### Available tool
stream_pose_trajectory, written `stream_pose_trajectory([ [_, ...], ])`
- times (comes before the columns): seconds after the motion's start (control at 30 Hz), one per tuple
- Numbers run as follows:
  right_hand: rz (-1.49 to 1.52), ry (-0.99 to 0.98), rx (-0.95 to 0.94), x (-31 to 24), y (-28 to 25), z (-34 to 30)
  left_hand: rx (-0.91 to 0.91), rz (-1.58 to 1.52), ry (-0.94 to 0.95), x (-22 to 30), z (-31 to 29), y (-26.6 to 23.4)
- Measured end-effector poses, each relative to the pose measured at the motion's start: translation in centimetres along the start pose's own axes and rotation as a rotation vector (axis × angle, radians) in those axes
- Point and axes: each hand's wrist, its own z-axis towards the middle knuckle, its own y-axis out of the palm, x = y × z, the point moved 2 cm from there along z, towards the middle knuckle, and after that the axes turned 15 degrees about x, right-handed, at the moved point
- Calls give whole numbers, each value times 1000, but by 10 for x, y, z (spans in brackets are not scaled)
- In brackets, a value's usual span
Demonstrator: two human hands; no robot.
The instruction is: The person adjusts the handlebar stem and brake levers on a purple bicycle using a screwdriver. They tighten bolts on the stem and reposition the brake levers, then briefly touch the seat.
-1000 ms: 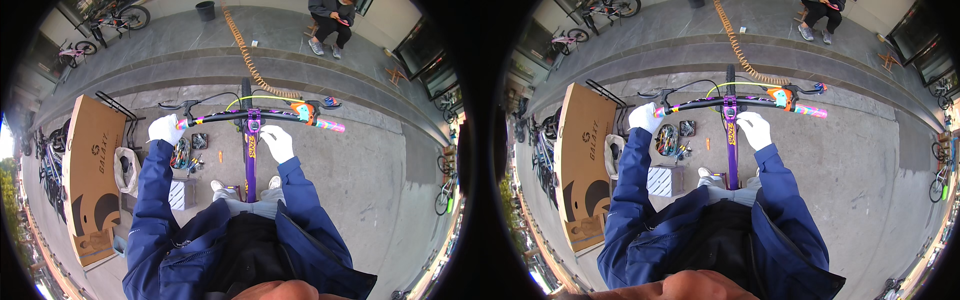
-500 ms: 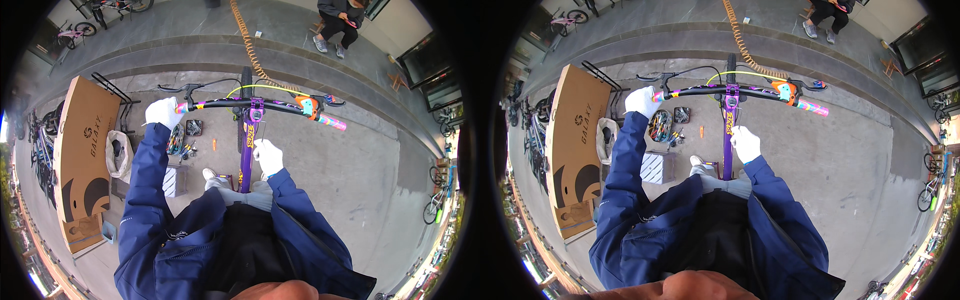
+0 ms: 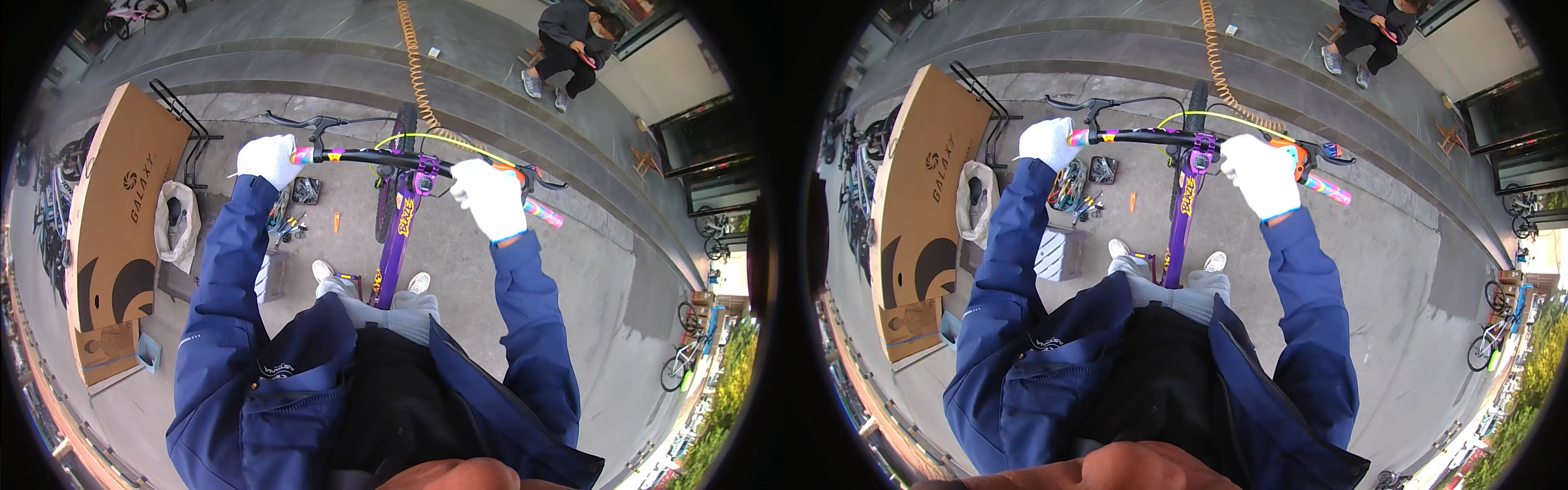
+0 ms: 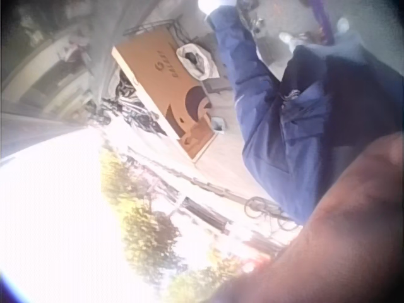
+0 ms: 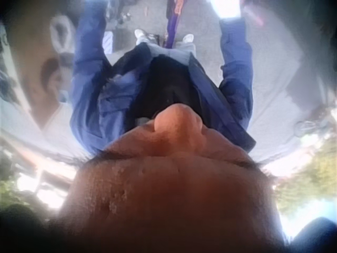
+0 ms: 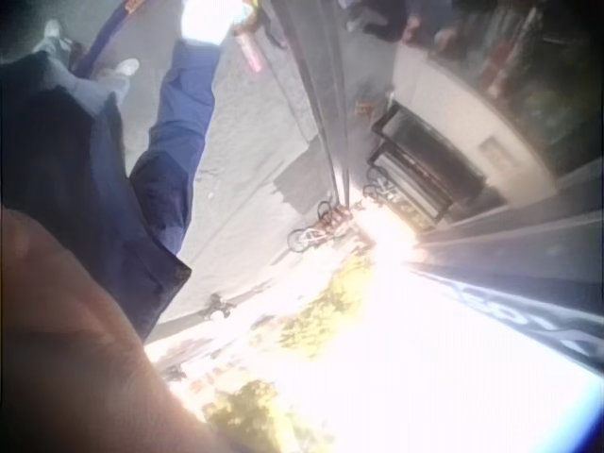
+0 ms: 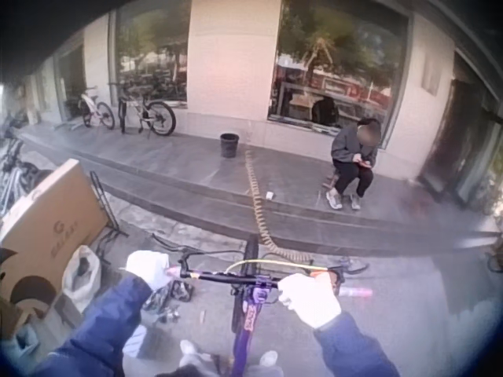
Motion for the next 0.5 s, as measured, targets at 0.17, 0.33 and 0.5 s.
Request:
stream_pose_trajectory([
  [0.17,-152,-33,128,20,23,68,-31,30,-24,2,1,0],
  [0.33,-397,-247,160,68,21,5,-9,8,-3,0,3,2],
  [0.5,-283,-154,243,90,38,-14,12,3,13,0,2,4],
])
